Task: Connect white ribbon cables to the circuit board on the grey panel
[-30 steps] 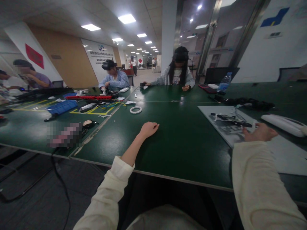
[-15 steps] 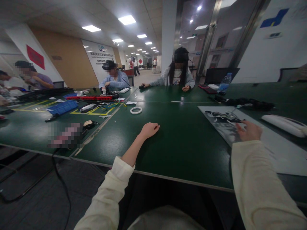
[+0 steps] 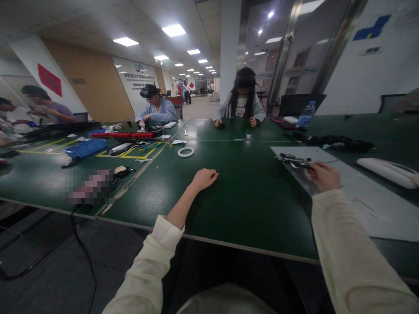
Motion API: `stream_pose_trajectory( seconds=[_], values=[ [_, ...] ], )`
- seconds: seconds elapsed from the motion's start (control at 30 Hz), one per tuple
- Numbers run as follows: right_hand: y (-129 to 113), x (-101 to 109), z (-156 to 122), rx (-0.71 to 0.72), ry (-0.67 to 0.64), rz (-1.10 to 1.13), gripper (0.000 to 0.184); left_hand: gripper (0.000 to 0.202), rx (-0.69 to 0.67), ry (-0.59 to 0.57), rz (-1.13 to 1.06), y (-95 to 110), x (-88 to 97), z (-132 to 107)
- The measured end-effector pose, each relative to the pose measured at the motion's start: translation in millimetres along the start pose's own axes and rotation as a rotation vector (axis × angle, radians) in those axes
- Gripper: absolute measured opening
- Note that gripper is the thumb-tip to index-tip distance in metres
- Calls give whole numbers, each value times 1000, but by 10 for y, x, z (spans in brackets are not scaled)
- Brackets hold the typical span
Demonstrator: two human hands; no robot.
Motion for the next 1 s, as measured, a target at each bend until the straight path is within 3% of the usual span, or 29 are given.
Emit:
stream_pose_trajectory(
  seconds=[0.2,0.43,0.53,0.7,0.8,1.0],
  values=[
    [-61,-135,-110,-37,-18,83,19,38,-5,-2,42,7,-8,9],
    [-289,-547,-544,-54,-320,282,25,38,11,-16,30,21,7,7],
    [-188,-782,-807,-101,-482,223,29,38,31,8,32,5,12,7],
    [179,-1094,-1279,-138,-780,22,35,34,97,129,65,-47,66,11],
    [321,-1191,-1533,-160,-937,-71,38,28,106,197,54,-62,97,13],
    [317,-1256,-1831,-105,-1221,-302,50,24,21,266,-32,-10,136,20]
  ],
)
Point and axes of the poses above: each hand's wrist, its own z-axis towards the middle knuckle, its own x-axis out of the back of the hand, y = z × x, the point moved 5 cm from there along z, towards the middle knuckle, and after that the axes turned 2 degrees about z, right-handed, at the moved point
